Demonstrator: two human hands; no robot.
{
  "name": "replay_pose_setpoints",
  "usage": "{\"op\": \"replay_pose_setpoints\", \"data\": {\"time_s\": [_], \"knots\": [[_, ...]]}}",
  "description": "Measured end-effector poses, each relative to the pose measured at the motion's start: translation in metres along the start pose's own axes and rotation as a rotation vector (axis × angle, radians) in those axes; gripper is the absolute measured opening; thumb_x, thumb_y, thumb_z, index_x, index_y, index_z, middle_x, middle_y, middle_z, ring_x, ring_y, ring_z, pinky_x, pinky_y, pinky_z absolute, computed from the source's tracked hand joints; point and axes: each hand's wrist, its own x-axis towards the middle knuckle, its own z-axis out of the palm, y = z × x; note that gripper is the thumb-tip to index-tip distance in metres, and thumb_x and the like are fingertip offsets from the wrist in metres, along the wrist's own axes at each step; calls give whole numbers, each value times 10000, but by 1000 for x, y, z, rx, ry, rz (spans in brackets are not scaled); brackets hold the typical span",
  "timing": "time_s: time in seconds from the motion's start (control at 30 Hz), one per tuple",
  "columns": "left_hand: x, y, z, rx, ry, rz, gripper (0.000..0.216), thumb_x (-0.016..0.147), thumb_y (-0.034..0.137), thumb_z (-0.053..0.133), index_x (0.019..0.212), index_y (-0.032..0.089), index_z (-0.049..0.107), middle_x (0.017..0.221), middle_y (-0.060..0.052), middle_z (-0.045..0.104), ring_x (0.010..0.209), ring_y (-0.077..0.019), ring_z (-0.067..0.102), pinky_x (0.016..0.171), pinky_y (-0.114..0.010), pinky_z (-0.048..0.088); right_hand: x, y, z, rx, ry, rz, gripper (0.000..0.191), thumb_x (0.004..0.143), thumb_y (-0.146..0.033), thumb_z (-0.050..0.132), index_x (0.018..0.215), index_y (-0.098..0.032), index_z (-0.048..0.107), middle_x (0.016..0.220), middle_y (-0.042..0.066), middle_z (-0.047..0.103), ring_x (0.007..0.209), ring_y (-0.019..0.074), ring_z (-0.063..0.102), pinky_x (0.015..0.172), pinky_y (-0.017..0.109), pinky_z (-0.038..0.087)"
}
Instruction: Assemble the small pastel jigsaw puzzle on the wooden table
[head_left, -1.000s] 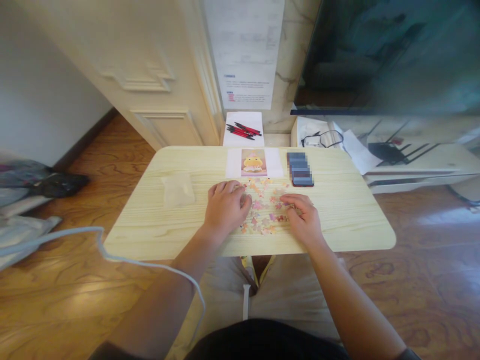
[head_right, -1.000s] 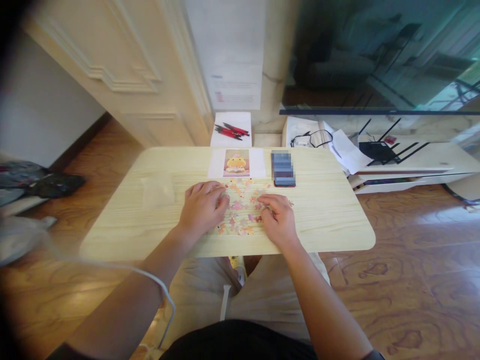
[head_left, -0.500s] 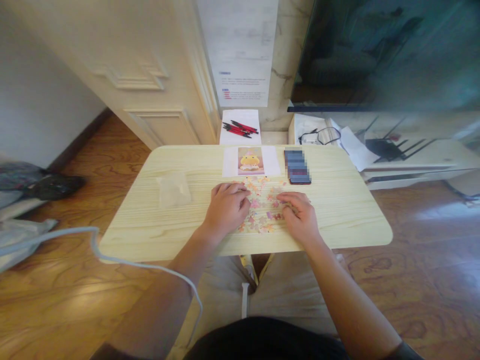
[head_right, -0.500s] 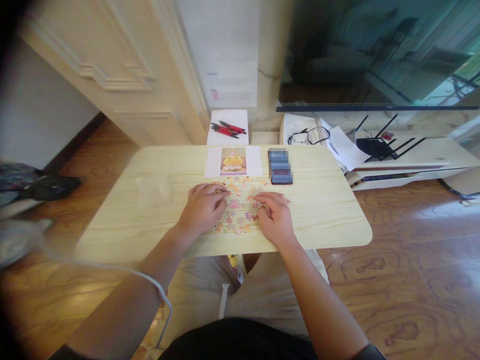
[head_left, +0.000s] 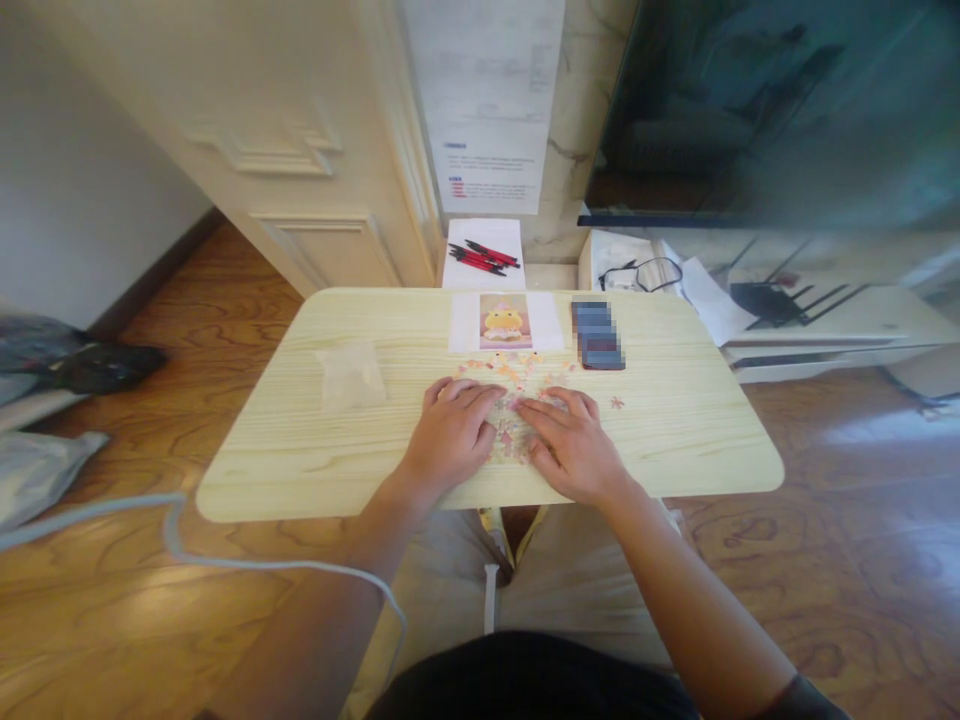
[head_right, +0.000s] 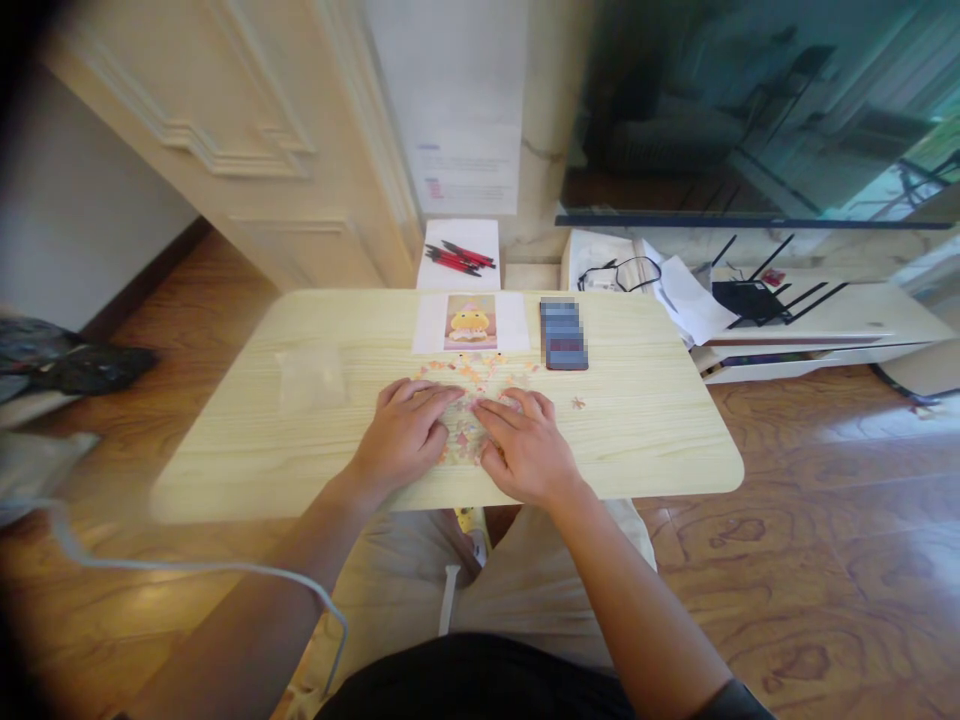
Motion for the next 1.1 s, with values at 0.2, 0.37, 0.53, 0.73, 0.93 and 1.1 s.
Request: {"op": "replay_pose_setpoints", "data": {"time_s": [0.2,0.37,0.53,0.73,0.93,1.1], "knots": [[-11,0,1,26,26,-1,517,922,153,539,1421,247,640,1276,-73,784,1346,-307,593,1236,-577,320,1,0,4,-41,18,63,514,986,-269,588,1499,-292,614,1525,19,648,1437,373,460,1204,616,331],[-14,-4,-1,16,47,-3,486,914,154,558,1378,241,673,1224,-70,801,1322,-302,617,1241,-579,316,2,0,5,-54,51,123,494,983,-273,595,1476,-282,630,1488,26,676,1431,368,468,1207,595,325],[-12,-10,-4,4,42,23,480,882,147,589,1338,244,703,1212,-70,804,1289,-294,640,1231,-569,338,2,-2,2,-71,30,155,475,1002,-285,572,1472,-251,631,1511,25,659,1439,348,456,1216,563,316],[-14,-14,-5,-54,74,61,444,885,157,600,1286,286,744,1369,-17,749,1283,-282,635,1169,-530,409,1,-1,1,-60,51,158,482,1008,-264,553,1485,-246,620,1508,28,659,1442,321,456,1222,517,331],[-16,-12,-3,-39,95,97,334,882,225,651,1170,292,805,1268,0,795,1218,-300,653,1134,-544,426,2,0,3,-48,51,138,455,1000,-254,568,1448,-239,649,1484,38,677,1431,333,464,1216,541,330],[-17,-12,-2,-34,146,43,296,891,263,664,1147,274,812,1240,-5,807,1187,-305,659,1142,-557,423,0,4,4,-14,114,127,439,988,-224,569,1413,-245,678,1440,47,703,1398,315,498,1203,524,371]]}}
